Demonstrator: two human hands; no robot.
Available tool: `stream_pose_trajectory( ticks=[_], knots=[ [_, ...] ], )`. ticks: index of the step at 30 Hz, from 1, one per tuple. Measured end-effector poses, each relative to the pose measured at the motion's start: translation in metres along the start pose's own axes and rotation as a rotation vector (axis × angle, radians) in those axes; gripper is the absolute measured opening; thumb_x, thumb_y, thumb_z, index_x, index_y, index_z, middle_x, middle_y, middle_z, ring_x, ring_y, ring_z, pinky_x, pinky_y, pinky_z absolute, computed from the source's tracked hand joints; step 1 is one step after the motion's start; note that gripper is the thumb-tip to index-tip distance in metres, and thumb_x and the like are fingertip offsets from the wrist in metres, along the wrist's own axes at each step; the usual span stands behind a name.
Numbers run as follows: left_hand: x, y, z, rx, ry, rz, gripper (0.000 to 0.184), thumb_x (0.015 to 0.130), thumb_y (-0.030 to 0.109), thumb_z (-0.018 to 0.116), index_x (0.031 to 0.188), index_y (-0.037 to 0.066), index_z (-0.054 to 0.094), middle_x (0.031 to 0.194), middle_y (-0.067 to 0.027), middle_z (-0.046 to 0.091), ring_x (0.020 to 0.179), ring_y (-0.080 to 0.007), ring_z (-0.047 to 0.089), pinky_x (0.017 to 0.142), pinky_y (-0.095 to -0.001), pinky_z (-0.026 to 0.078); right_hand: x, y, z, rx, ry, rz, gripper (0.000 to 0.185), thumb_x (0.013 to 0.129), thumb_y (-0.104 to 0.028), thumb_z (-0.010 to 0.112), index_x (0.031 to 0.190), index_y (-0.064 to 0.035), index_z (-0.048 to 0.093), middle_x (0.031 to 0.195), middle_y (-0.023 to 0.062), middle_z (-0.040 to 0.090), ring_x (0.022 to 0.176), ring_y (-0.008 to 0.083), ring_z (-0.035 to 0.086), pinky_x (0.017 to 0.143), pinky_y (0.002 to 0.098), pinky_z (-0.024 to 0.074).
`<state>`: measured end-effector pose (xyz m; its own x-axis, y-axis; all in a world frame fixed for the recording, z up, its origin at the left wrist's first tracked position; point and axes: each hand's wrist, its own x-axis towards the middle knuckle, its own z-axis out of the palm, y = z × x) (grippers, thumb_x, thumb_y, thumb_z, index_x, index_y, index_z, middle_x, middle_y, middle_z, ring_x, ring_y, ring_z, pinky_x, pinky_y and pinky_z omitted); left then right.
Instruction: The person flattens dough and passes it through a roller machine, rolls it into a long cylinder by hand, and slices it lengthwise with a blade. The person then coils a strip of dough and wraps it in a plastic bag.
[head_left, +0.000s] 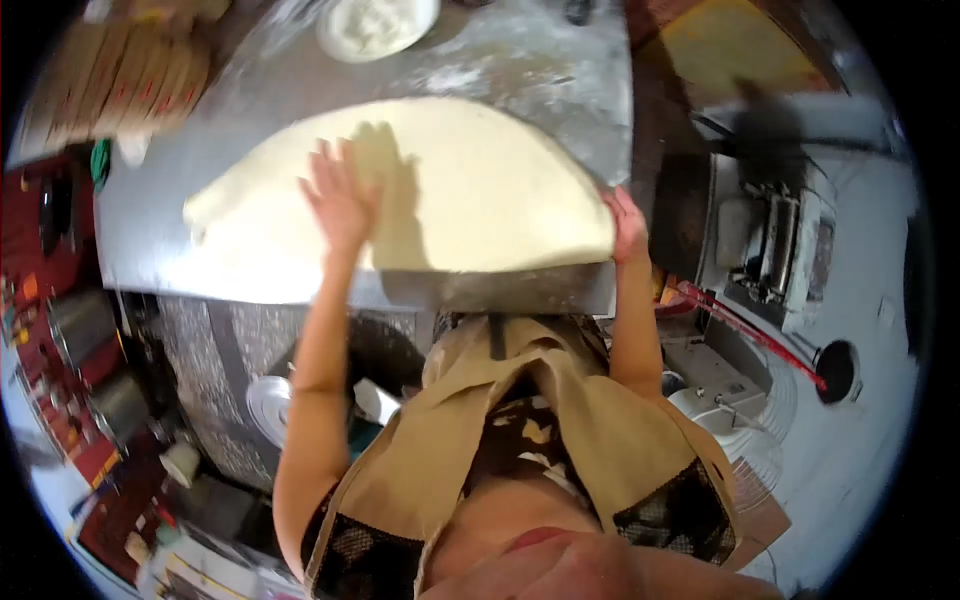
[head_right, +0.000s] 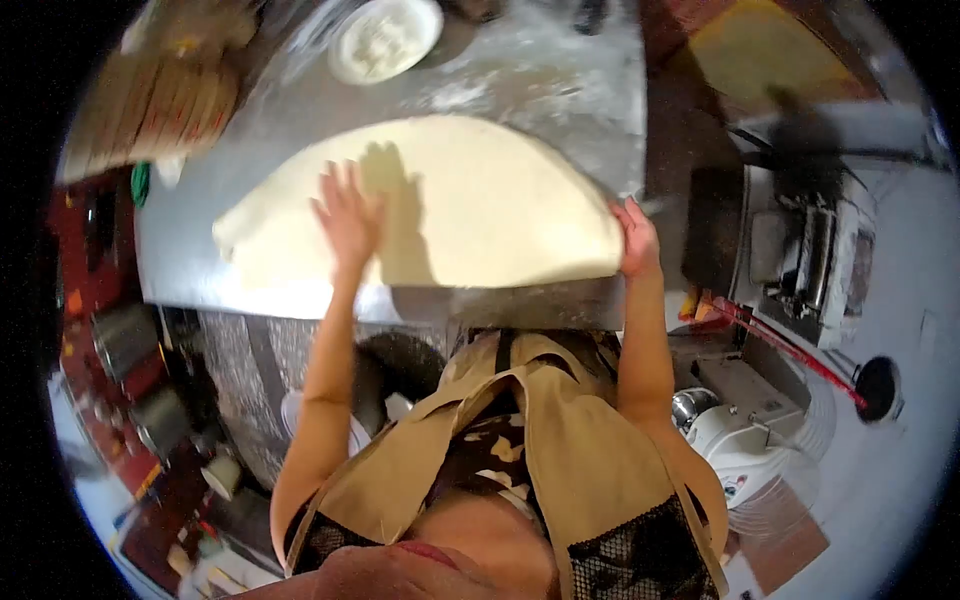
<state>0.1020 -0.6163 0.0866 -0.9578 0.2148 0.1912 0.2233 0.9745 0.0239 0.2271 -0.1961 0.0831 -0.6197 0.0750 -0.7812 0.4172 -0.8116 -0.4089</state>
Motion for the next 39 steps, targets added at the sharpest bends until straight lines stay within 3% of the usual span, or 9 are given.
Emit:
stream_pose_trajectory(
  ticks=[2,14,18,20,21,25,34,38,39],
  knots=[
    [-0.002,0.092,0.003,-0.254,-0.074,0.023,0.072,0.095,0.048,0.046,0.150,0.007,0.025,0.156,-0.0173,0.019,0.145,-0.0319,0.016,0.115,-0.0536,0.007,-0.009,-0.029,-0.039,0.050,-0.516,0.098,0.060,0.101,-0.044,0.036,0.133,0.0061,0.045,0.123,0.0191,0.060,0.107,0.0299,0.062,0.095,0.0429,0.0482],
    [-0.081,0.311,0.058,0.122,0.010,-0.235,0.069,0.101,0.052,0.023,0.152,0.006,0.018,0.157,-0.0159,0.019,0.143,-0.0324,0.022,0.110,-0.0489,0.026,-0.084,-0.412,-0.358,-0.334,0.700,-1.058,0.032,0.096,-0.020,0.053,0.122,-0.0013,0.059,0.105,0.0092,0.069,0.096,0.0172,0.064,0.086,0.0328,0.0509],
    [-0.095,0.335,0.060,0.246,-0.135,-0.358,0.071,0.100,0.051,0.028,0.151,0.002,0.019,0.154,-0.0225,0.021,0.140,-0.0390,0.028,0.107,-0.0512,0.031,-0.088,-0.587,-0.418,-0.854,1.050,-1.298,0.040,0.092,-0.021,0.055,0.128,-0.0045,0.055,0.123,0.0157,0.060,0.109,0.0284,0.060,0.092,0.0385,0.0457],
    [-0.076,0.364,0.021,0.682,0.382,0.254,0.052,0.096,0.041,0.041,0.117,-0.003,0.056,0.112,-0.0257,0.061,0.100,-0.0396,0.063,0.060,-0.0447,0.051,-0.080,-0.687,-0.425,-1.052,1.157,-1.403,0.052,0.088,-0.019,0.056,0.138,-0.0097,0.045,0.136,0.0196,0.049,0.121,0.0365,0.050,0.100,0.0442,0.0410],
    [-0.082,0.357,0.027,0.578,0.341,0.117,0.059,0.092,0.052,0.047,0.113,-0.003,0.059,0.107,-0.0255,0.062,0.093,-0.0398,0.063,0.061,-0.0467,0.052,-0.076,-0.737,-0.427,-1.125,1.201,-1.458,0.060,0.085,-0.017,0.056,0.143,-0.0134,0.039,0.143,0.0213,0.041,0.127,0.0408,0.044,0.103,0.0468,0.0381],
    [-0.108,0.367,0.023,0.326,0.041,-0.120,0.061,0.089,0.056,0.053,0.115,0.000,0.056,0.110,-0.0249,0.056,0.095,-0.0400,0.057,0.069,-0.0496,0.049,-0.070,-0.883,-0.406,-1.205,1.433,-1.268,0.078,0.081,-0.015,0.058,0.150,-0.0239,0.023,0.154,0.0194,0.022,0.141,0.0437,0.020,0.112,0.0517,0.0261],
    [-0.108,0.403,-0.016,0.209,-0.156,-0.134,0.054,0.093,0.037,0.054,0.135,0.007,0.037,0.134,-0.0234,0.036,0.120,-0.0403,0.038,0.092,-0.0521,0.039,-0.079,-0.996,-0.381,-1.366,1.623,-1.014,0.062,0.094,-0.029,0.046,0.151,-0.0327,0.022,0.158,0.0153,0.014,0.143,0.0453,0.010,0.112,0.0527,0.0236],
    [-0.116,0.401,-0.030,0.150,-0.170,-0.127,0.058,0.095,0.029,0.054,0.144,0.011,0.029,0.145,-0.0228,0.028,0.132,-0.0405,0.030,0.102,-0.0532,0.034,-0.069,-0.987,-0.409,-2.020,1.554,-0.598,0.033,0.088,-0.032,0.053,0.111,-0.0159,0.070,0.127,0.0149,0.060,0.129,0.0352,0.044,0.107,0.0518,0.0319],
    [-0.120,0.397,-0.030,0.129,-0.160,-0.114,0.060,0.095,0.027,0.054,0.147,0.012,0.027,0.148,-0.0226,0.025,0.135,-0.0405,0.028,0.105,-0.0535,0.033,-0.059,-0.980,-0.425,-1.850,1.739,-0.814,0.026,0.085,-0.031,0.056,0.097,-0.0144,0.072,0.109,0.0130,0.065,0.114,0.0326,0.053,0.101,0.0517,0.0369]
  ],
)
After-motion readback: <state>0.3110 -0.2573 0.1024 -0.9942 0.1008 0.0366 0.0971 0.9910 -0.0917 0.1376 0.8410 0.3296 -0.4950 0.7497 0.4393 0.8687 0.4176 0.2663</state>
